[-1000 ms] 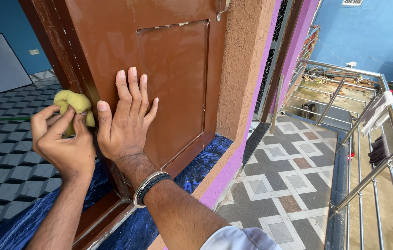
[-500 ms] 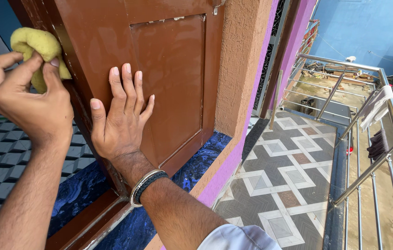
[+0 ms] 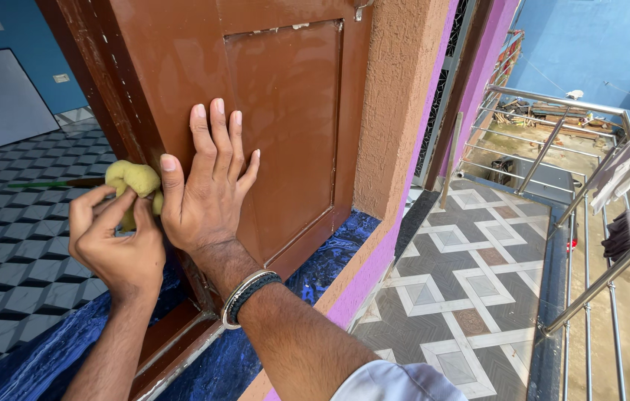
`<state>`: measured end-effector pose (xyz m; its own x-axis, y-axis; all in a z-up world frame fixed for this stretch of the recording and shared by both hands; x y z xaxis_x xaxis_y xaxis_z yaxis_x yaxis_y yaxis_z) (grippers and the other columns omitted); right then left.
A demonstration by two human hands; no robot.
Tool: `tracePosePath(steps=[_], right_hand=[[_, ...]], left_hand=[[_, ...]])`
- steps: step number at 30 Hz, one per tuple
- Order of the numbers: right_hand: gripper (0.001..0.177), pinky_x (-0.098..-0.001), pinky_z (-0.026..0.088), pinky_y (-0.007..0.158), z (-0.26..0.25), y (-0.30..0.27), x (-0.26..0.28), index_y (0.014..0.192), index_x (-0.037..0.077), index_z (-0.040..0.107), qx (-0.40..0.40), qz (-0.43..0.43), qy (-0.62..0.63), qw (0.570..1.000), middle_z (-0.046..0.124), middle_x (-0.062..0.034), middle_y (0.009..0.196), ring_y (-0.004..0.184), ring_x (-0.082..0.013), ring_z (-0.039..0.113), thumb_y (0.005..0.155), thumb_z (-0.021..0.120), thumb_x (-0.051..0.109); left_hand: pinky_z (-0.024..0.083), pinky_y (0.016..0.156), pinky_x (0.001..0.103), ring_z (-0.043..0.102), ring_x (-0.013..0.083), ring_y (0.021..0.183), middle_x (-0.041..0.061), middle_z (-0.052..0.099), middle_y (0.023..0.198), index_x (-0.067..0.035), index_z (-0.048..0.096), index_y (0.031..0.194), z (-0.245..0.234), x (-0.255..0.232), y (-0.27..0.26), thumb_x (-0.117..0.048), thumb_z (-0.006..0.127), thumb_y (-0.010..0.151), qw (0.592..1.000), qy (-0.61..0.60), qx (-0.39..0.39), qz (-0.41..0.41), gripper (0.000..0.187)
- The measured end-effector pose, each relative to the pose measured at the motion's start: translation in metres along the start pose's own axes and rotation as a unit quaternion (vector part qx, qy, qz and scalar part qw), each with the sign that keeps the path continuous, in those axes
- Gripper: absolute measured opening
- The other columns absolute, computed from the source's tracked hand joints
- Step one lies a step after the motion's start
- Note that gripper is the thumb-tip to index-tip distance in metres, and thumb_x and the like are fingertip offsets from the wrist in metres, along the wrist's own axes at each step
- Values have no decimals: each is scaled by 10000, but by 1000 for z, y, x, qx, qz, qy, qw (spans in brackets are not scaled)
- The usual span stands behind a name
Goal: The person wipes a brown wooden door and its frame with a yellow sponge, repeatedly dipping the sponge into a pink bucket of water. They clean the door panels, the glass pane, and the surrounding frame, including the threshold, while the door remains open.
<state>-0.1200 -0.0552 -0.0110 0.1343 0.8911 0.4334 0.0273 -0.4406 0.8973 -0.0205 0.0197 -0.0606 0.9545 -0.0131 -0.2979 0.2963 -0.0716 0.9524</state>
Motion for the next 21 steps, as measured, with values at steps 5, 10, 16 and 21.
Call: tracePosePath(steps=[5,10,16,21], right_hand=[[618,-727,24,1342,0,1,1,1694,124,228,-7,-3,8,1000,188,-101,1766,1676,-320,131,1158,351,406],[622,-732,20,1333,1,2,2,1683,119,244,-16,1,15,1000,204,-111,1778,1689,-325,139,1144,380,398],[622,-732,11,1351,0,-3,1,1694,131,239,-8,1,1,1000,201,-102,1748,1664,-308,138,1154,362,416],[603,-736,-7,1363,3,-2,-1,1703,156,210,-5,-5,-25,1000,176,-85,1748,1668,-300,118,1171,312,421]], left_hand=[[548,896,319,659,211,1099,111,636,1218,29,783,1155,4,-13,66,92,788,967,997,2,-61,53,199],[498,845,378,638,258,1067,148,614,1141,63,774,1086,0,-25,73,104,821,961,997,4,-41,71,140],[529,877,334,648,229,1065,130,604,1202,64,757,1160,5,-7,12,87,768,979,999,-11,-14,27,182],[554,849,318,649,217,1030,127,601,1174,81,742,1141,6,-2,-31,42,791,992,1000,-26,-3,-10,161]])
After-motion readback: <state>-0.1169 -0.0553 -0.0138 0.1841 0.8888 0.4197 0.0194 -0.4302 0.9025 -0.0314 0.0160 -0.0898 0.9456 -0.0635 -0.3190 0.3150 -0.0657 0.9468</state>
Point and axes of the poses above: each hand's wrist, its own y-axis towards the middle knuckle, its own z-axis out of the palm, x = y × z, the point moved 2 cm from there along y, towards the middle knuckle
